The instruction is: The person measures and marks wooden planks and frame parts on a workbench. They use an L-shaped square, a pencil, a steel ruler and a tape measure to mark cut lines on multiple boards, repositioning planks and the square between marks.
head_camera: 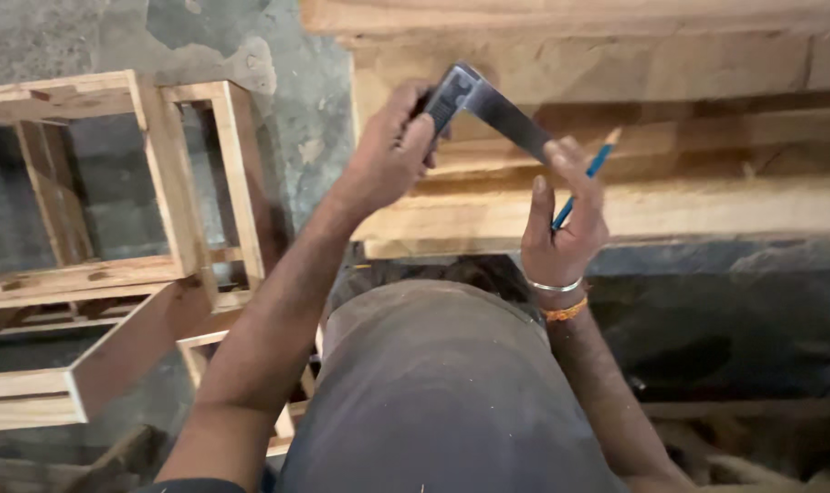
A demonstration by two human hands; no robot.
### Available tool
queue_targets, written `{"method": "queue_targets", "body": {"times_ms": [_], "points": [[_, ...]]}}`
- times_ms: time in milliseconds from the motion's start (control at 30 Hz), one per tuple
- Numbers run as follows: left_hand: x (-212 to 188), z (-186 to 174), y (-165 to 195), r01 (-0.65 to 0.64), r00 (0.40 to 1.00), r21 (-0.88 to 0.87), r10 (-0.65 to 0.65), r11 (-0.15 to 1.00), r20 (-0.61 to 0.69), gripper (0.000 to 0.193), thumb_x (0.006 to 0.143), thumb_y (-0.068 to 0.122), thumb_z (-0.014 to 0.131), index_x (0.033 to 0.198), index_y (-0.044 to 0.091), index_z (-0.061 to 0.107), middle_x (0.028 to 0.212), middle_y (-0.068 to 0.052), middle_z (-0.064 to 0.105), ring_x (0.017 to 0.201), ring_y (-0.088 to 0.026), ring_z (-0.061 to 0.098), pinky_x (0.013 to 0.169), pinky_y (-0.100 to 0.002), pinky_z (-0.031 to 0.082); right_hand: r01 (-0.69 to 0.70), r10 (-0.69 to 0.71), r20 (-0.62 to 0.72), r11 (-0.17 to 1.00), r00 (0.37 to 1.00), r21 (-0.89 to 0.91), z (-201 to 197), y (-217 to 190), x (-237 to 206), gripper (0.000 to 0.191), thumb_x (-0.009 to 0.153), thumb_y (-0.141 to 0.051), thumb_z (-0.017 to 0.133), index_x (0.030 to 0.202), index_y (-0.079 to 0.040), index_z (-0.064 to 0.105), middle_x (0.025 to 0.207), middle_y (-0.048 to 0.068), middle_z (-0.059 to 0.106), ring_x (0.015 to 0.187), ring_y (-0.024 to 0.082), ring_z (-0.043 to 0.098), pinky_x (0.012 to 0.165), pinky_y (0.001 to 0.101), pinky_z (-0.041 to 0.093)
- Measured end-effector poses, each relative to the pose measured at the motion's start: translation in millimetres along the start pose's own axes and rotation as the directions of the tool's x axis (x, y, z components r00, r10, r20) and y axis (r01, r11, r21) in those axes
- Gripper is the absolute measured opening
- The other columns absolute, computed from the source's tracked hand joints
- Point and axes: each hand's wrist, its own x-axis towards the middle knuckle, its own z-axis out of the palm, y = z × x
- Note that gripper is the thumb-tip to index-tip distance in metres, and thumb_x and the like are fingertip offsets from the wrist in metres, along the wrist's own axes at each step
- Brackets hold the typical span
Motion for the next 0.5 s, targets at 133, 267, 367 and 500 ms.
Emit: {"method": "queue_targets", "body": {"times_ms": [133,267,367,500], "points": [[-45,-64,-11,0.025,0.999,0.089,-0.029,0.996,0.043,0.030,0.103,0.015,0.045,0.125,0.004,0.061,0.083,-0.005,0.071,0.067,-0.008,0.061,0.061,-0.027,0.052,0.166,-0.166,0.017,0.960,0.986,-0.227,11,-57,-26,0.029,0.098,0.000,0.072,0.125,0.002,0.061,0.125,0.016,0.069,0.122,0.031,0.063,0.106,0.0422,0.050],[-76,-94,-30,-0.035,0.996,0.272,0.012,0.962,0.083,0.034,0.095,0.023,0.067,0.124,0.005,0.062,0.083,-0.009,0.071,0.070,-0.015,0.065,0.064,-0.033,0.054,-0.472,0.462,0.303,0.881,0.834,-0.042,36,-81,-77,0.030,0.094,-0.008,0.079,0.122,-0.005,0.069,0.108,0.007,0.075,0.097,0.018,0.070,0.088,0.0315,0.056],[-86,-103,-43,-0.278,0.959,0.496,0.204,0.822,0.198,0.048,0.080,0.028,0.085,0.120,0.009,0.066,0.092,-0.012,0.072,0.081,-0.027,0.068,0.071,-0.042,0.055,-0.553,0.537,0.327,0.832,0.778,-0.052,55,-84,-123,0.035,0.087,-0.006,0.080,0.120,-0.005,0.069,0.108,0.006,0.075,0.094,0.014,0.070,0.084,0.0293,0.056],[-84,-91,-63,-0.474,0.879,0.644,0.366,0.600,0.306,0.040,0.081,0.029,0.088,0.116,0.016,0.074,0.102,-0.011,0.070,0.094,-0.037,0.065,0.079,-0.048,0.052,-0.704,0.644,0.313,0.697,0.698,0.134,66,-75,-170,0.032,0.089,0.001,0.075,0.120,-0.003,0.066,0.107,0.005,0.075,0.097,0.011,0.069,0.087,0.0262,0.056]]}}
